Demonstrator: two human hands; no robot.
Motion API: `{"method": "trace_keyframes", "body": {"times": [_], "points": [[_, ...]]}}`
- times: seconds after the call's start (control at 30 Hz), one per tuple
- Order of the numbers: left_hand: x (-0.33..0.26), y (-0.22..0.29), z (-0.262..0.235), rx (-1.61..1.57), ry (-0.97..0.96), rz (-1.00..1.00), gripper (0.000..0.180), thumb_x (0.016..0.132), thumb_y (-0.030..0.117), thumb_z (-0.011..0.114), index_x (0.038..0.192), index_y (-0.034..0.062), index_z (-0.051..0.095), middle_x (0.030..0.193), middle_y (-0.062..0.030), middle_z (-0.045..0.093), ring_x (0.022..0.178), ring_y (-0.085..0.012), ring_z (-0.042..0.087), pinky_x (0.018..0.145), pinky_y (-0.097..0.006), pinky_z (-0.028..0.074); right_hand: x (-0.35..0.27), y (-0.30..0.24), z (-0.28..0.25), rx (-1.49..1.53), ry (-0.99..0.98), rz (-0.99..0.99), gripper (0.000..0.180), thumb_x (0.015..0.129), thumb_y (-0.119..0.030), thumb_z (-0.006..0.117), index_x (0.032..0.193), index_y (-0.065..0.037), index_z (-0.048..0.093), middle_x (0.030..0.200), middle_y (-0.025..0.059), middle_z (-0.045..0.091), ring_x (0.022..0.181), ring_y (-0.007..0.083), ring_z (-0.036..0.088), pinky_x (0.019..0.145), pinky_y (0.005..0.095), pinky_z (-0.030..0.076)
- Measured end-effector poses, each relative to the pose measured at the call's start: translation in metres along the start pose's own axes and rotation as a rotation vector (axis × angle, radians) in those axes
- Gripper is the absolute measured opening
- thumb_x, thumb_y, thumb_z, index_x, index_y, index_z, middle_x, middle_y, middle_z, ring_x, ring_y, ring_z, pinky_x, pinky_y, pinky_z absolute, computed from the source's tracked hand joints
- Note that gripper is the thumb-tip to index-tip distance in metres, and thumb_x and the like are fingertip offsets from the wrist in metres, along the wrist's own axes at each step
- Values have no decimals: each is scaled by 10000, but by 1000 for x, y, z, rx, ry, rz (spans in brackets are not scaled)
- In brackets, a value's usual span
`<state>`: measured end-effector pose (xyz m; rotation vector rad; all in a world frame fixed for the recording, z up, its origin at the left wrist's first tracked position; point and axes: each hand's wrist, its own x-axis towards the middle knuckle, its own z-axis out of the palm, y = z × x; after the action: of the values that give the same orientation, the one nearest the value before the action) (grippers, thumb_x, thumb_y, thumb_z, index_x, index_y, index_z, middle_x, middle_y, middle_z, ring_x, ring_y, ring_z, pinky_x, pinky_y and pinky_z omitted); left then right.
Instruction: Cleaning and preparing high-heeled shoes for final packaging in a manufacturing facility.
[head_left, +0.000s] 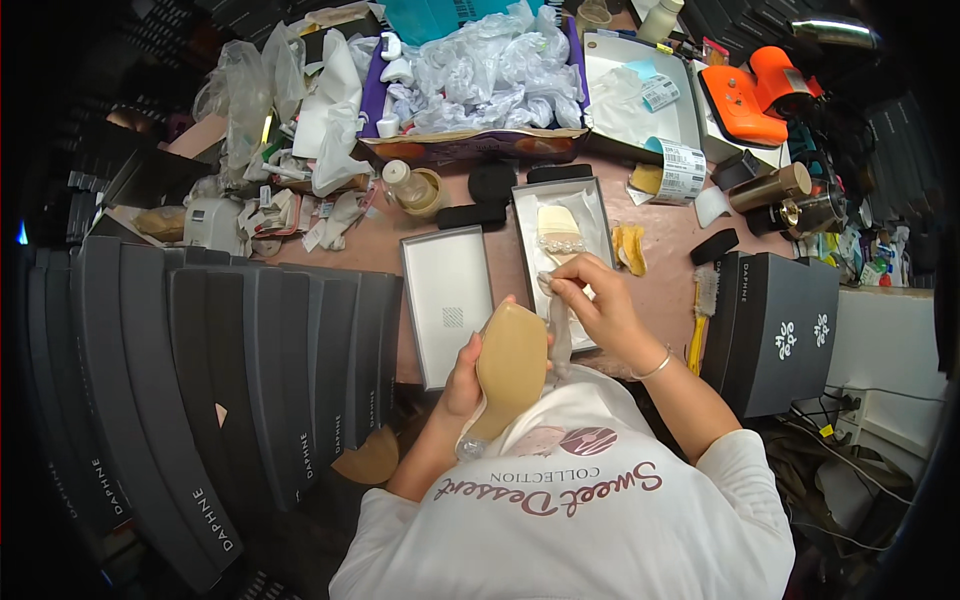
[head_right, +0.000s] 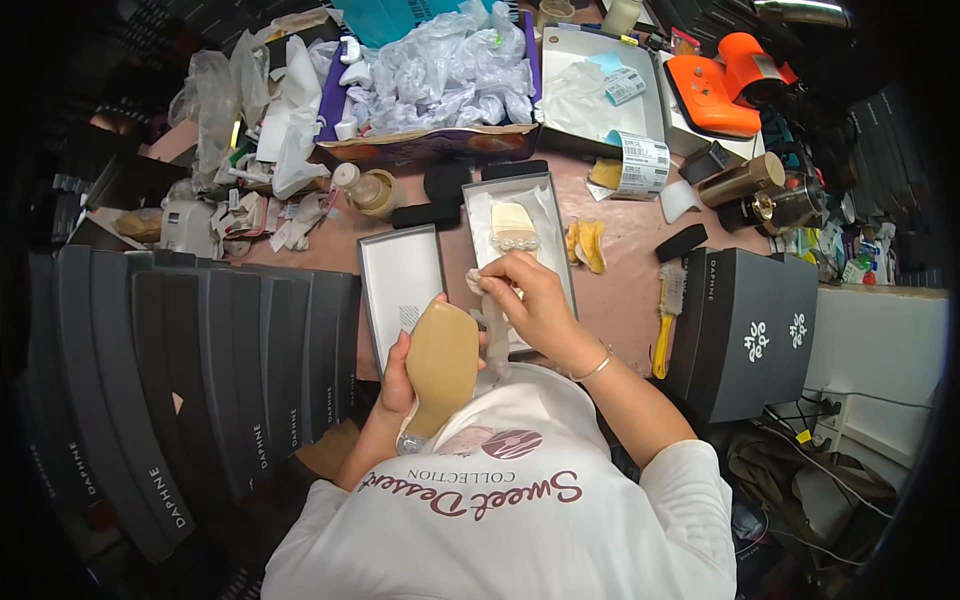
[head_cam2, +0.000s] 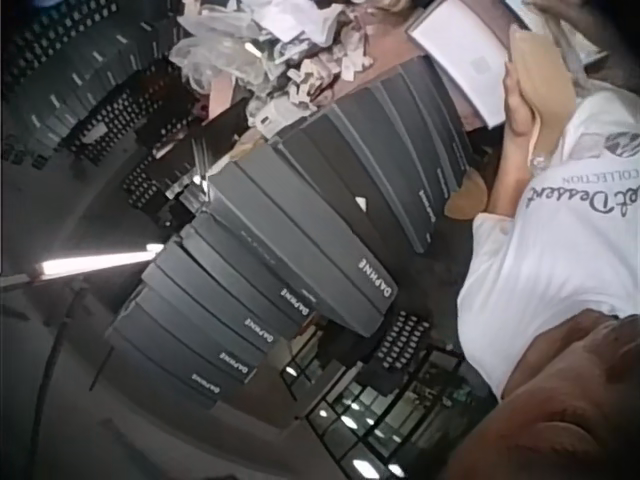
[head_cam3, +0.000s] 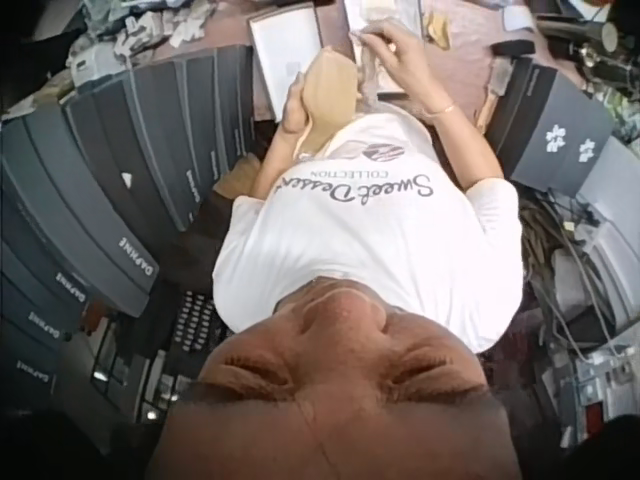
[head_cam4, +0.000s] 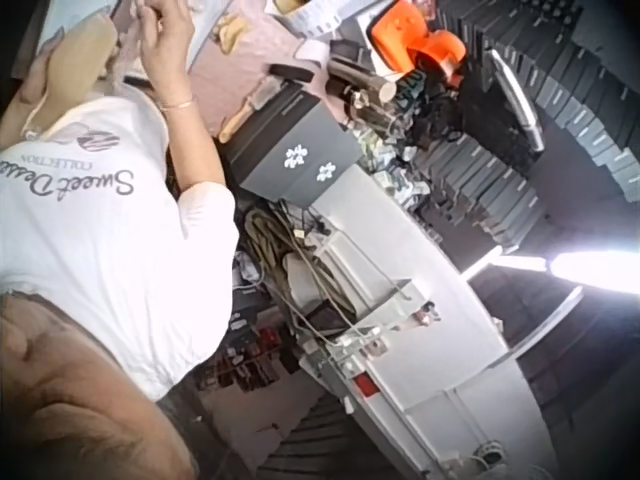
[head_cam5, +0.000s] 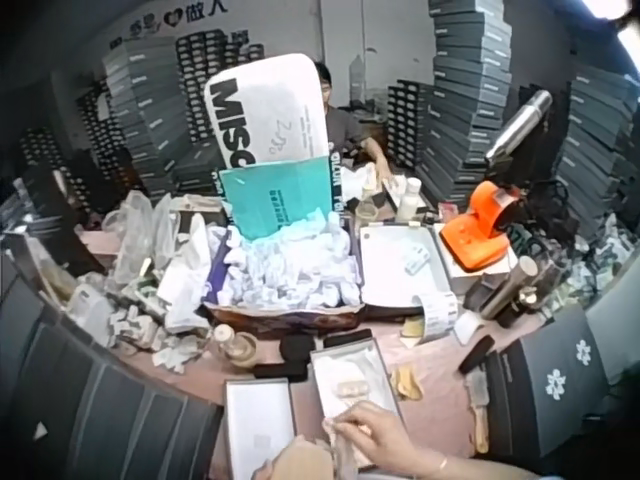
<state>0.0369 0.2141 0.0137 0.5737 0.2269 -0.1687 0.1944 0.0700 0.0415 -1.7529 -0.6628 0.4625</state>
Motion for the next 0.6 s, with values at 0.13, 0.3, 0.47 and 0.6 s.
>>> {"method": "trace_keyframes", "body": {"times": [0.13, 0.3, 0.47, 0.6], "points": [[-4, 5, 4, 3, 109, 89, 717, 976, 570, 209, 1506, 100, 102, 1411, -111, 390, 1294, -224, 391, 1050, -361, 349, -17, -43, 16, -41, -198, -253, 97, 804, -62, 671, 892, -34, 641, 850, 88, 567, 800, 240, 557, 700, 320, 445], [-9, 8, 9, 113, 184, 57, 730, 982, 562, 137, 1488, 36, 151, 1417, -101, 385, 1293, -191, 385, 1074, -325, 305, -24, -37, 50, -208, -281, -507, 156, 751, -80, 658, 902, -60, 622, 892, 80, 523, 862, 260, 512, 770, 359, 407], [-16, 6, 10, 71, 175, 53, 673, 997, 522, 168, 1497, 72, 134, 1421, -96, 380, 1286, -183, 394, 1076, -328, 307, 9, -10, 42, -368, -132, -495, 232, 742, -37, 674, 965, -86, 637, 837, 76, 506, 800, 249, 508, 721, 355, 390], [-13, 10, 8, 26, 135, 90, 654, 1001, 504, 180, 1500, 85, 127, 1433, -86, 371, 1285, -194, 398, 1073, -332, 316, -30, -35, 43, -364, -232, -548, 191, 749, -49, 666, 932, -95, 641, 854, 69, 533, 810, 232, 518, 727, 354, 376]]}}
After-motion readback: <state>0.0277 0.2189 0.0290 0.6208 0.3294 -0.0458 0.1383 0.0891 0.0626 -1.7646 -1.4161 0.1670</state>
